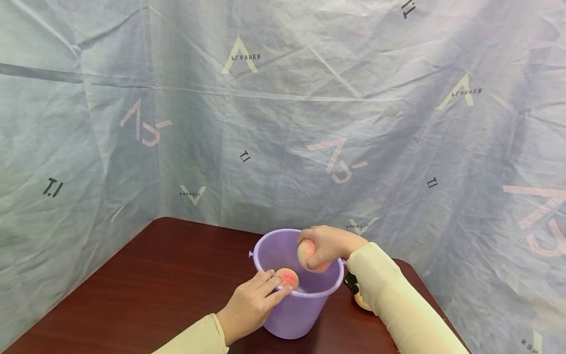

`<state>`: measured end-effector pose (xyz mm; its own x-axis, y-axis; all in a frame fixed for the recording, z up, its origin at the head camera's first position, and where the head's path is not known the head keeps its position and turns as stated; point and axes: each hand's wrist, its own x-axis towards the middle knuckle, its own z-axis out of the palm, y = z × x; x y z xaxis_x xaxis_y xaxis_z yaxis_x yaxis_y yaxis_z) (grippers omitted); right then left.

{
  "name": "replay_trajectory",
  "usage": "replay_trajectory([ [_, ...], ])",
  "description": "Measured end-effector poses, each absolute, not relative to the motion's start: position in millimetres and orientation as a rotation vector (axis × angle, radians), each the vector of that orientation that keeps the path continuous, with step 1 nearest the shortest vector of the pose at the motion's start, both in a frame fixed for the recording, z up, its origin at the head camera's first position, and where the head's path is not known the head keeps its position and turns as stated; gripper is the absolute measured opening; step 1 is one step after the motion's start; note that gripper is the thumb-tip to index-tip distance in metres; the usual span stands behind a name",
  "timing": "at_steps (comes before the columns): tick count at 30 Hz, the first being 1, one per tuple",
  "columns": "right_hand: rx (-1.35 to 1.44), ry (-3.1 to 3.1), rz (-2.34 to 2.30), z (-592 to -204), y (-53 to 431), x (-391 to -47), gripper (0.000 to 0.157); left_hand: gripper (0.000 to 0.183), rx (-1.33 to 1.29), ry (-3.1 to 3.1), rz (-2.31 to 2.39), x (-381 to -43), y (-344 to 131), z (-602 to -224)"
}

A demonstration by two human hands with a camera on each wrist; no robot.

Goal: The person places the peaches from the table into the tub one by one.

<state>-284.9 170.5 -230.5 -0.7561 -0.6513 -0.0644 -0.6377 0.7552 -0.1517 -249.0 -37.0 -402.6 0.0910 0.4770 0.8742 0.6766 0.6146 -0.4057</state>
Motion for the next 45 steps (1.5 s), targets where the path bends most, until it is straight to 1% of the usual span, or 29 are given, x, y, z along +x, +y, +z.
replay_trajectory([
  [6, -0.974, 2.795, -0.158, -226.1, 158.5, -289.7, 0.046, 0.037, -1.002, -1.545, -0.196, -249.8, -36.6, -402.9],
  [13, -0.894, 2.782, -0.119, -224.3, 151.4, -297.8, 0.046, 0.04, -0.999, -1.568, -0.19, -247.6, -37.0, -402.5],
  [19, -0.851, 2.768, -0.108, -224.2, 147.6, -303.5, 0.048, 0.04, -1.009, -1.576, -0.194, -246.0, -36.1, -400.9],
  [26, -0.815, 2.785, -0.052, -227.2, 140.3, -307.8, 0.045, 0.045, -1.01, -1.597, -0.192, -243.5, -37.0, -400.5],
  [33, -0.709, 2.802, -0.036, -231.5, 137.5, -309.4, 0.049, 0.044, -1.021, -1.6, -0.19, -243.2, -36.8, -400.3],
  [45, -0.665, 2.804, 0.027, -230.9, 130.2, -313.7, 0.049, 0.044, -1.022, -1.605, -0.199, -244.9, -36.6, -401.1],
])
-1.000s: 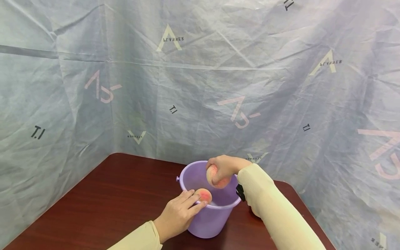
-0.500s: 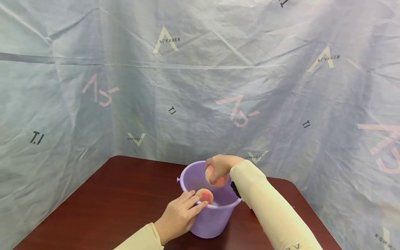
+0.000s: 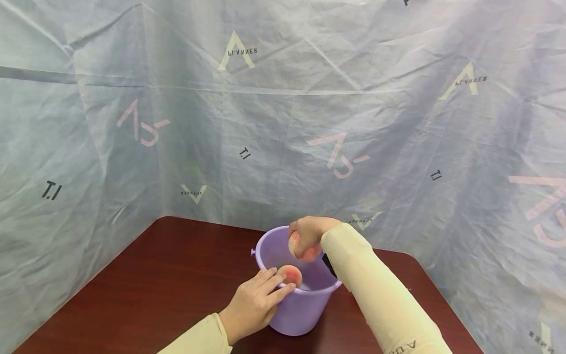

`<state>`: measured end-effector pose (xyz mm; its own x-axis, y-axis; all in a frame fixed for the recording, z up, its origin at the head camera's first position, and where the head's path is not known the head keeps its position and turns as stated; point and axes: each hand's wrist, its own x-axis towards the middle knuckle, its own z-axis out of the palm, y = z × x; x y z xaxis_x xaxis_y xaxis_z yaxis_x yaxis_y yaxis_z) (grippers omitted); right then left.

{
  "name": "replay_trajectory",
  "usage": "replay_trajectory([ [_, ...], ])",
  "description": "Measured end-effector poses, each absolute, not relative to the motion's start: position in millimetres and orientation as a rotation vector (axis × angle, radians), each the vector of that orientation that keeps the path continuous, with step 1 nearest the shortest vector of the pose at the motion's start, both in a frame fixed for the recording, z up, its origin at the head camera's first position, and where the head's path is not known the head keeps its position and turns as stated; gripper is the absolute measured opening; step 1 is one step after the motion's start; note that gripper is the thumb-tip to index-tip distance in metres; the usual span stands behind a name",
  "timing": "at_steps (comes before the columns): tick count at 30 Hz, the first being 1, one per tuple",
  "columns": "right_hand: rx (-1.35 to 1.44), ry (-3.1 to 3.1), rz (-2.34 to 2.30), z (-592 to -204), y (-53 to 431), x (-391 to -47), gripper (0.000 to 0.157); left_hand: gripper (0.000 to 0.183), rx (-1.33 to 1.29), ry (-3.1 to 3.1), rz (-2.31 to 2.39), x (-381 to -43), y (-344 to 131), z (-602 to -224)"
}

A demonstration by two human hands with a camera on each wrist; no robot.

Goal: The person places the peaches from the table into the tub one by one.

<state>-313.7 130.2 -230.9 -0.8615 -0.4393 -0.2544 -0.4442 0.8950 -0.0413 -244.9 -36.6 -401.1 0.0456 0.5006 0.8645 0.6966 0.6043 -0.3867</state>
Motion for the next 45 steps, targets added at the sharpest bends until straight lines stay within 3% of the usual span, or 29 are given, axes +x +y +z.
replay_trajectory([
  [12, -0.622, 2.784, 0.043, -235.3, 128.2, -314.4, 0.047, 0.04, -1.033, -1.603, -0.19, -247.3, -37.2, -399.7],
  [20, -0.639, 2.78, 0.065, -236.4, 125.4, -315.3, 0.037, 0.04, -1.02, -1.591, -0.191, -248.2, -38.0, -400.7],
  [34, -0.717, 2.772, 0.117, -235.8, 124.3, -319.9, 0.051, 0.041, -1.024, -1.605, -0.197, -246.8, -37.6, -399.2],
  [45, -0.676, 2.783, 0.097, -236.2, 136.2, -316.4, 0.045, 0.041, -1.022, -1.63, -0.208, -245.9, -36.0, -398.4],
])
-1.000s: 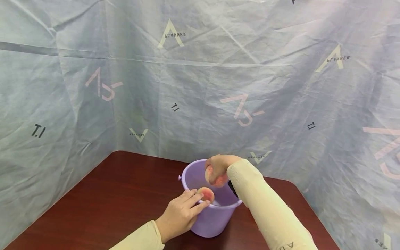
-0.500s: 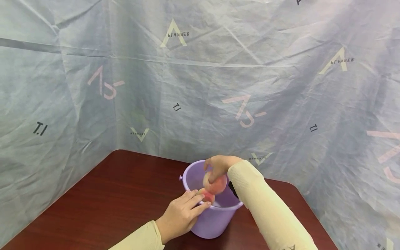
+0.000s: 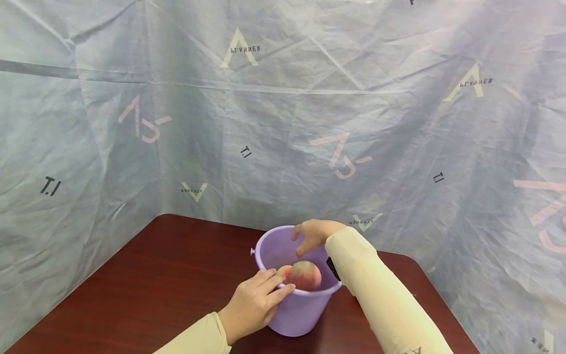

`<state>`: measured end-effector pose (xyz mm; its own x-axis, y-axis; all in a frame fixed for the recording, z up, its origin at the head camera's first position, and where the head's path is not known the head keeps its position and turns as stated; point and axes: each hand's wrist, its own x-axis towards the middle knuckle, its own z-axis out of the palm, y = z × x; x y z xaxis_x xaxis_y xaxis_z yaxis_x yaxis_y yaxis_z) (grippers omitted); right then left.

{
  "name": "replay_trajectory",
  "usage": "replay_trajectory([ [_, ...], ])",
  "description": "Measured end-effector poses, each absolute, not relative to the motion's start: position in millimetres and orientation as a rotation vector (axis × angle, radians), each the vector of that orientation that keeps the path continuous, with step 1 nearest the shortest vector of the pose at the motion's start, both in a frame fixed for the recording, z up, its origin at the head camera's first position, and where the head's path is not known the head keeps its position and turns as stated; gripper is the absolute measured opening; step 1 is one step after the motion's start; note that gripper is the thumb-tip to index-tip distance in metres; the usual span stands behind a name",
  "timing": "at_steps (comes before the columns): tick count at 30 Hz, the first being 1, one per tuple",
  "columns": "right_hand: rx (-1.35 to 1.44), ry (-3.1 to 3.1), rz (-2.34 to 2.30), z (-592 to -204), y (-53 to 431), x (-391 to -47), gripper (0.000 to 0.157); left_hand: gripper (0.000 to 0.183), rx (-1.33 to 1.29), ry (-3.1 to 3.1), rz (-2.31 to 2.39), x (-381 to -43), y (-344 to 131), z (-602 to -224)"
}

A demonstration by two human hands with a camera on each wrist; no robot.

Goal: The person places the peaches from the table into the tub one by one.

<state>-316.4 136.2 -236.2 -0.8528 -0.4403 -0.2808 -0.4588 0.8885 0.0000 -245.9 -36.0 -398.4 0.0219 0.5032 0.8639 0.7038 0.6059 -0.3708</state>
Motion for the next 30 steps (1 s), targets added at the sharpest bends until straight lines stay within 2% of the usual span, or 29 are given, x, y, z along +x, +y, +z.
replay_trajectory([
  [30, -0.646, 2.832, 0.092, -246.4, 174.5, -314.2, 0.04, 0.039, -1.027, -1.646, -0.214, -244.4, -35.6, -398.7],
])
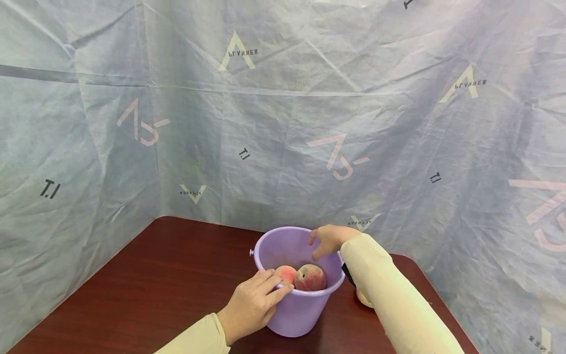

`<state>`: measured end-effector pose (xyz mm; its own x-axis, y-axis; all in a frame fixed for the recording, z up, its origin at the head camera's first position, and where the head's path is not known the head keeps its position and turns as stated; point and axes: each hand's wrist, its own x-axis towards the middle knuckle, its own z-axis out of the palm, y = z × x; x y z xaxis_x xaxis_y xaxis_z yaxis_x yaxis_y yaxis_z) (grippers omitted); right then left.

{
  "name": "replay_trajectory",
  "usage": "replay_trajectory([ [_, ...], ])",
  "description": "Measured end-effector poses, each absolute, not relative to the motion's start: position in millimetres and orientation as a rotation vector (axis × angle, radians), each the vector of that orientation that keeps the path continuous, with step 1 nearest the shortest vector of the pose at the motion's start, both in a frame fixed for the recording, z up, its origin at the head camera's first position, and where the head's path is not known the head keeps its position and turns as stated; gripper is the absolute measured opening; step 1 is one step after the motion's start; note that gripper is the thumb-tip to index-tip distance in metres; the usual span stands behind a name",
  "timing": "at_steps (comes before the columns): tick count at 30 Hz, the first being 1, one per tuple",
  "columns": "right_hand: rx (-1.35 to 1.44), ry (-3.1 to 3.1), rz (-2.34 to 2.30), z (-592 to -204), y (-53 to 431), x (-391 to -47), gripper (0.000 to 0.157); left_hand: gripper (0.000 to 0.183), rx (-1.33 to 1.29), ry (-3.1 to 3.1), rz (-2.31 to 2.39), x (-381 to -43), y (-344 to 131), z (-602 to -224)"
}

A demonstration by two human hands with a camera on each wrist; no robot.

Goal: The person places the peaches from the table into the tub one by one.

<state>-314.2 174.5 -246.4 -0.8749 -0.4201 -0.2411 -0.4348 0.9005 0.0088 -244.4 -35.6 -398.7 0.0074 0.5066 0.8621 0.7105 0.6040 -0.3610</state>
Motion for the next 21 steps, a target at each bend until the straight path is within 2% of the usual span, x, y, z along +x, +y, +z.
replay_trajectory([
  [14, -0.587, 2.839, 0.079, -252.5, 186.5, -311.9, 0.043, 0.036, -1.026, -1.643, -0.223, -244.8, -35.9, -400.7],
  [21, -0.54, 2.821, -0.016, -253.6, 195.6, -311.3, 0.046, 0.039, -1.022, -1.635, -0.223, -245.5, -35.9, -401.0],
])
